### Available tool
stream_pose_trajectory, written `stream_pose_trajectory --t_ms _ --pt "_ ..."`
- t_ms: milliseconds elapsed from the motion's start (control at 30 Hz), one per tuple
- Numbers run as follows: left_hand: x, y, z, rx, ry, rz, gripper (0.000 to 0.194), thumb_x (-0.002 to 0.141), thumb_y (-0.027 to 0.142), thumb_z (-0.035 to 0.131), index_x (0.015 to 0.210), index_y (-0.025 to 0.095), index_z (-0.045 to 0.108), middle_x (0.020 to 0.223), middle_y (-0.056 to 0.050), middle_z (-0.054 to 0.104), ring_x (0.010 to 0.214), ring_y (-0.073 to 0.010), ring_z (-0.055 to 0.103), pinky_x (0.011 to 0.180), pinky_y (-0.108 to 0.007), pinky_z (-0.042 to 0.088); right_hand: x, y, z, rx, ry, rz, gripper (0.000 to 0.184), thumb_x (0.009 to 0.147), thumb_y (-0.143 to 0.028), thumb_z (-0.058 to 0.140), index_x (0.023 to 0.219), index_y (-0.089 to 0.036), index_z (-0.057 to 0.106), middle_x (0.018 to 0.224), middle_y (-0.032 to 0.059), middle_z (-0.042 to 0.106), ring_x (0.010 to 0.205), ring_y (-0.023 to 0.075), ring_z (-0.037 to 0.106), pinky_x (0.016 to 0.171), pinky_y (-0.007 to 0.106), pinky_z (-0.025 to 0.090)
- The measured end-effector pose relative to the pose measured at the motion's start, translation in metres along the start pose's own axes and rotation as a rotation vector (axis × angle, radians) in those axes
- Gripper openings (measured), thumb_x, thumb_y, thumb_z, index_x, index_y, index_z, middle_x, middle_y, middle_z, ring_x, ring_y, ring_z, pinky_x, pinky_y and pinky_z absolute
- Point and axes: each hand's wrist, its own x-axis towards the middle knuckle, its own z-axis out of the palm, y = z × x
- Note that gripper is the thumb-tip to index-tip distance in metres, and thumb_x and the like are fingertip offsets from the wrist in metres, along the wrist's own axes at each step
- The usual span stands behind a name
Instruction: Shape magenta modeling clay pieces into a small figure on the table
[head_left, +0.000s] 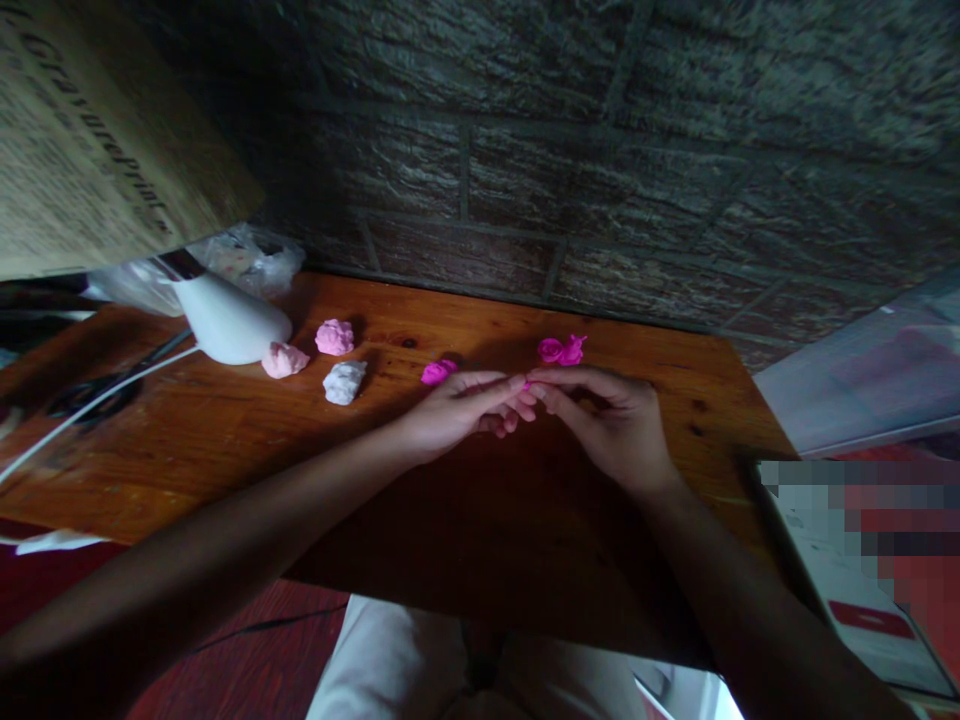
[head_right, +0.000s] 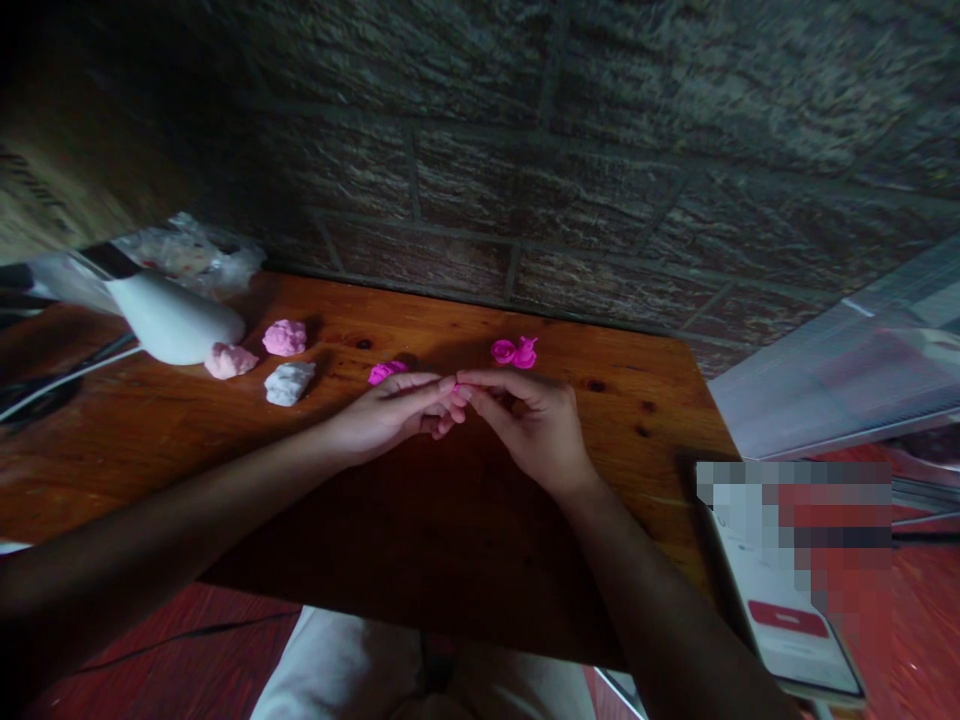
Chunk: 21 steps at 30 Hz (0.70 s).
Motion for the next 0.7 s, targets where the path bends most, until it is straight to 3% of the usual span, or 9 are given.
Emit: stream_pose_trajectory --t_ms 167,367,533,700 --pt "-0.0005 0.0002 0.0004 0.019 -0.006 0.001 0.046 0.075 0.056 0.084 0.087 0.013 0.075 0.083 -0.006 0.073 0.067 -0.0109 0.06 0.063 -0.026 0.043 -0.001 0.0023 0.0018 0.032 0.027 0.008 0.019 0.084 -0.021 0.081 0.102 -0.028 0.08 0.094 0.0008 0.084 0.083 0.0191 0.079 0.077 0.034 0.064" --pt "-0.0001 0.0017 0.0011 -0.013 -0.002 0.0 0.045 0.075 0.055 0.085 0.089 0.013 0.075 0.08 -0.004 0.071 0.067 -0.0103 0.06 0.063 -0.024 0.043 0.0001 0.0032 0.0012 0.091 0.011 0.041 0.032 0.083 -0.025 0.083 0.114 -0.028 0.074 0.108 0.003 0.082 0.078 0.017 0.074 0.068 0.032 0.06" --pt "0.0004 0.0011 0.0005 -0.002 0.004 0.007 0.043 0.077 0.054 0.083 0.086 0.013 0.073 0.081 -0.004 0.071 0.067 -0.01 0.059 0.062 -0.024 0.043 0.0008 0.0035 0.0008 0.081 0.036 0.046 0.032 0.083 -0.027 0.083 0.113 -0.028 0.072 0.097 0.0016 0.081 0.081 0.0186 0.074 0.071 0.034 0.059" --pt "0.0006 0.0011 -0.0004 0.001 -0.017 0.01 0.043 0.078 0.054 0.082 0.09 0.014 0.074 0.081 -0.004 0.07 0.068 -0.0102 0.06 0.063 -0.025 0.043 0.0 0.0039 0.0008 0.035 0.007 0.007 0.033 0.087 -0.026 0.08 0.118 -0.029 0.07 0.1 0.001 0.08 0.083 0.0177 0.072 0.074 0.034 0.059"
